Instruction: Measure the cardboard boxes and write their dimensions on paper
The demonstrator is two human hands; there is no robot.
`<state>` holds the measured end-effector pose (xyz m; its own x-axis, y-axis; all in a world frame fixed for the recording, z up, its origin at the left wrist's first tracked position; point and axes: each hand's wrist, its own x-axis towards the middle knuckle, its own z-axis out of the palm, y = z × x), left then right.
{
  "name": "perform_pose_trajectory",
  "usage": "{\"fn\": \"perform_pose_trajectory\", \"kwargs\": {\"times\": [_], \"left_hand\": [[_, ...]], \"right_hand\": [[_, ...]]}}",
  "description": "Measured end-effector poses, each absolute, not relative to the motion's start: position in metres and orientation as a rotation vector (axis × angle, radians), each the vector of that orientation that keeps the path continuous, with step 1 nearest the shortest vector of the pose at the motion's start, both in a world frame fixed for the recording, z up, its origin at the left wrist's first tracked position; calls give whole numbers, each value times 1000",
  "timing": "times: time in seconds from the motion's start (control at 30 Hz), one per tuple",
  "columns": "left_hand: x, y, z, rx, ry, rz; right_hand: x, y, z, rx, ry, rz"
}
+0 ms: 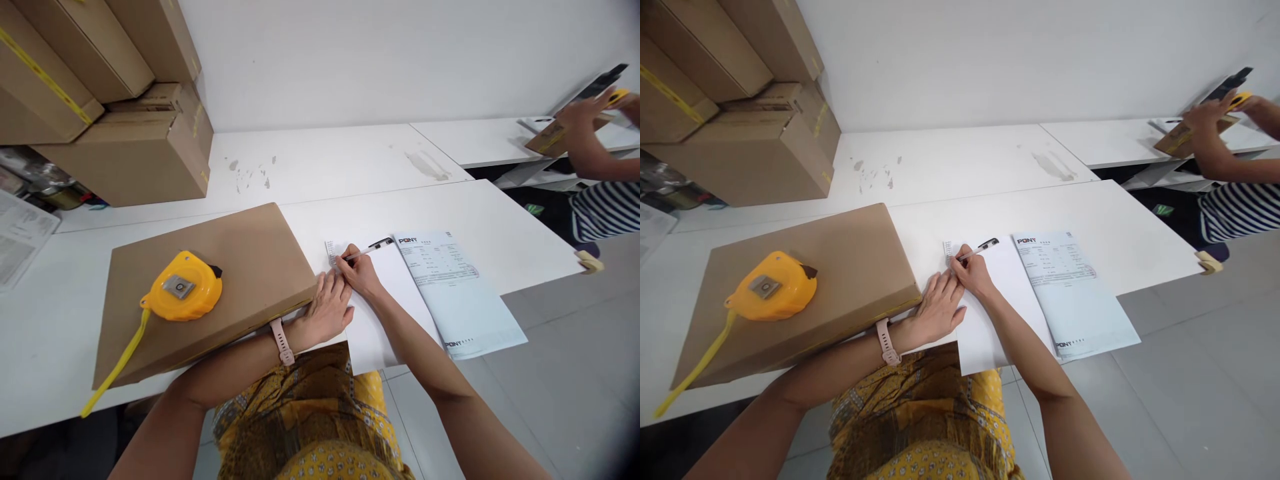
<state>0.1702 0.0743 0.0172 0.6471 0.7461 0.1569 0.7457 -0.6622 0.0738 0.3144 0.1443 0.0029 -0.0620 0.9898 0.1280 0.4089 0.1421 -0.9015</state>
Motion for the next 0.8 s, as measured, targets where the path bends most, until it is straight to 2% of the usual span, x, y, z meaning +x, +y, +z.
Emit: {"fn": "perform_pose_trajectory", "kwargs": {"times": [0.8], "left_hand": [[169, 74, 16, 2852, 1275, 273]], "right_hand": [[313, 144, 4, -1415, -1618, 905]]}}
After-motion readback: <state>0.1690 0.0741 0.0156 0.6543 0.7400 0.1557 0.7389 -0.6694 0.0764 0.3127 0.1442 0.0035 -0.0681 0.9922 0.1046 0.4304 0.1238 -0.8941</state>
